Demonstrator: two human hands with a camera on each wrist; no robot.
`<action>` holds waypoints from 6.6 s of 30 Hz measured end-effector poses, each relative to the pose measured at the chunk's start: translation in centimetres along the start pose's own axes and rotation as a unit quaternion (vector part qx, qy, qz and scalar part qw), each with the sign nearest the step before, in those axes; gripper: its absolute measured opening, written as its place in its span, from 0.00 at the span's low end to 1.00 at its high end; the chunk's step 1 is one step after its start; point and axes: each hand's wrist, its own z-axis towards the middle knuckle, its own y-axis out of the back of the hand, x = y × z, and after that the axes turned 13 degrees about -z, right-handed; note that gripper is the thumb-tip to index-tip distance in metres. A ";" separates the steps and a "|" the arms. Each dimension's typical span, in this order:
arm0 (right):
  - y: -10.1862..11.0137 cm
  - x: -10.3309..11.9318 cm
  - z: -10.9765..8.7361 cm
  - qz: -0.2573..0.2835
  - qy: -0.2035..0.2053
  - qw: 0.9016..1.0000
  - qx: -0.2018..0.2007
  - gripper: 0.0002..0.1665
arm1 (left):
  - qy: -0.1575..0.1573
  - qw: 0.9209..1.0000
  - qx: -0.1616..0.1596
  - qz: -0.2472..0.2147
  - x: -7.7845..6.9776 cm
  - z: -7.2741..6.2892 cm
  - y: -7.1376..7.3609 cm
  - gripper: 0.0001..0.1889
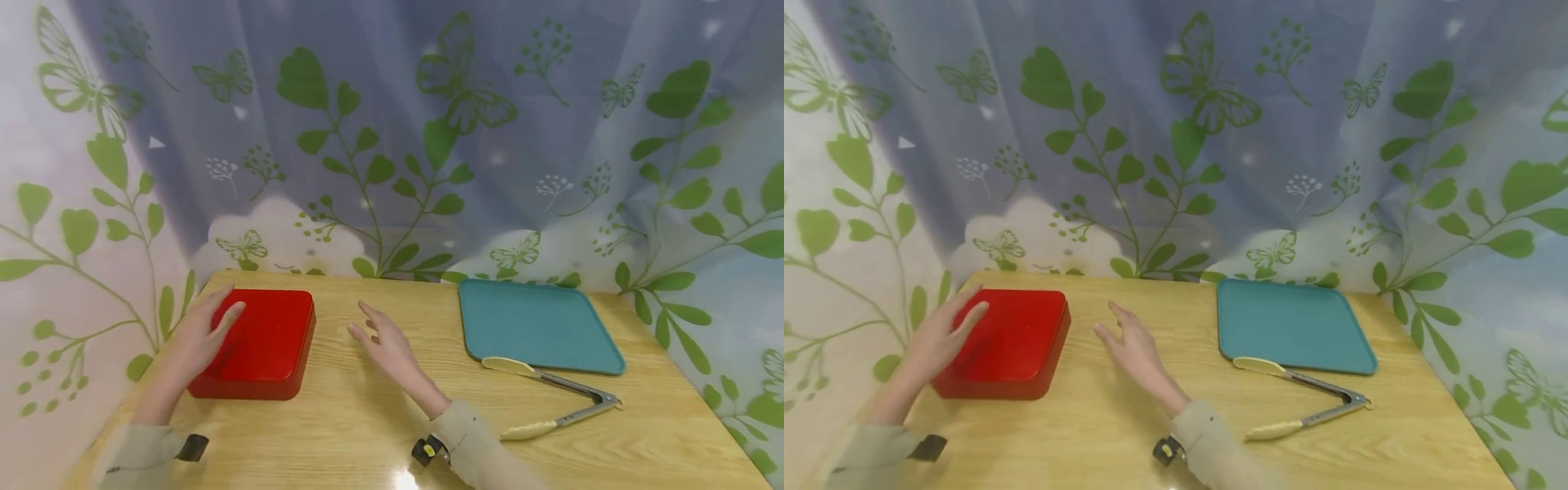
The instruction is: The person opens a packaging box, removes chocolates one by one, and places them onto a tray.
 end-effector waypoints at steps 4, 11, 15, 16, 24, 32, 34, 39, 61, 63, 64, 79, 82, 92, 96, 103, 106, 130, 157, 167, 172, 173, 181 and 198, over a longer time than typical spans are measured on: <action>-2.8 1.7 1.0 0.030 -0.013 0.999 0.027 0.38 | 0.052 0.998 -0.024 0.003 2.2 -1.1 2.0 0.34; -6.1 3.7 1.3 0.075 -0.046 0.994 0.064 0.41 | 0.119 0.993 0.016 -0.005 5.7 -2.3 3.2 0.32; -7.4 4.8 1.2 0.049 -0.047 0.995 0.072 0.42 | 0.135 0.990 0.027 -0.035 6.9 -3.0 3.3 0.29; -7.6 5.0 1.2 0.038 -0.044 0.996 0.072 0.42 | 0.134 0.990 0.026 -0.040 7.1 -3.0 3.4 0.28; -7.9 6.1 1.1 0.000 -0.052 0.997 0.065 0.43 | 0.142 0.987 0.015 -0.080 7.9 -3.3 3.4 0.27; -7.3 5.5 1.0 0.011 -0.059 0.996 0.070 0.44 | 0.153 0.984 0.021 -0.086 7.2 -3.0 2.9 0.28; -7.1 5.3 0.9 0.014 -0.065 0.995 0.073 0.44 | 0.151 0.984 0.025 -0.093 7.0 -3.0 2.7 0.28; -6.5 4.6 0.7 0.017 -0.073 0.994 0.076 0.44 | 0.144 0.983 0.034 -0.109 6.7 -2.5 1.9 0.28; -1.6 0.9 -1.6 0.045 -0.076 0.994 0.061 0.41 | 0.137 0.972 0.069 -0.178 2.8 -0.3 -3.2 0.25; -1.1 0.5 -1.9 0.047 -0.081 0.994 0.061 0.41 | 0.135 0.971 0.076 -0.183 2.5 -0.1 -3.7 0.25; -0.8 0.3 -2.0 0.047 -0.084 0.993 0.061 0.41 | 0.134 0.971 0.078 -0.184 2.3 0.0 -3.9 0.25; 3.1 -2.9 -3.6 0.023 -0.089 0.995 0.045 0.37 | 0.119 0.965 0.100 -0.211 -0.9 1.2 -7.9 0.24; 3.8 -3.5 -4.0 0.016 -0.090 0.995 0.036 0.36 | 0.119 0.962 0.105 -0.220 -1.4 1.3 -8.8 0.24; 6.2 -5.5 -5.5 0.029 -0.104 0.994 0.027 0.36 | 0.110 0.965 0.107 -0.213 -3.3 1.4 -11.7 0.23; 7.2 -6.3 -5.9 0.028 -0.107 0.993 0.033 0.36 | 0.105 0.967 0.100 -0.207 -4.0 1.3 -12.6 0.23; 8.8 -7.5 -6.6 0.042 -0.107 0.992 0.052 0.35 | 0.099 0.965 0.099 -0.221 -5.2 1.2 -14.2 0.24; 9.5 -7.8 -7.2 0.041 -0.117 0.991 0.056 0.36 | 0.096 0.964 0.103 -0.225 -5.6 1.1 -14.9 0.24; 12.3 -9.1 -9.1 0.016 -0.119 0.989 0.088 0.38 | 0.098 0.954 0.128 -0.251 -7.5 0.6 -16.4 0.25; 12.9 -11.3 -6.9 0.186 -0.180 0.963 0.079 0.30 | 0.159 0.897 0.156 -0.383 -6.2 2.1 -15.5 0.19; 12.2 -10.8 -6.9 0.178 -0.203 0.961 0.061 0.34 | 0.158 0.901 0.143 -0.379 -6.4 2.0 -15.8 0.20; 12.1 -10.7 -6.9 0.181 -0.202 0.961 0.053 0.33 | 0.159 0.907 0.131 -0.368 -6.5 2.0 -15.9 0.20; 12.0 -10.6 -6.9 0.181 -0.203 0.961 0.052 0.33 | 0.158 0.908 0.128 -0.365 -6.6 1.9 -16.0 0.20; 12.0 -10.4 -7.1 0.182 -0.196 0.962 0.049 0.33 | 0.157 0.916 0.119 -0.350 -6.9 1.6 -16.1 0.20; 12.7 -9.1 -7.0 0.166 -0.193 0.967 0.027 0.35 | 0.135 0.910 0.122 -0.372 -7.9 1.9 -15.0 0.21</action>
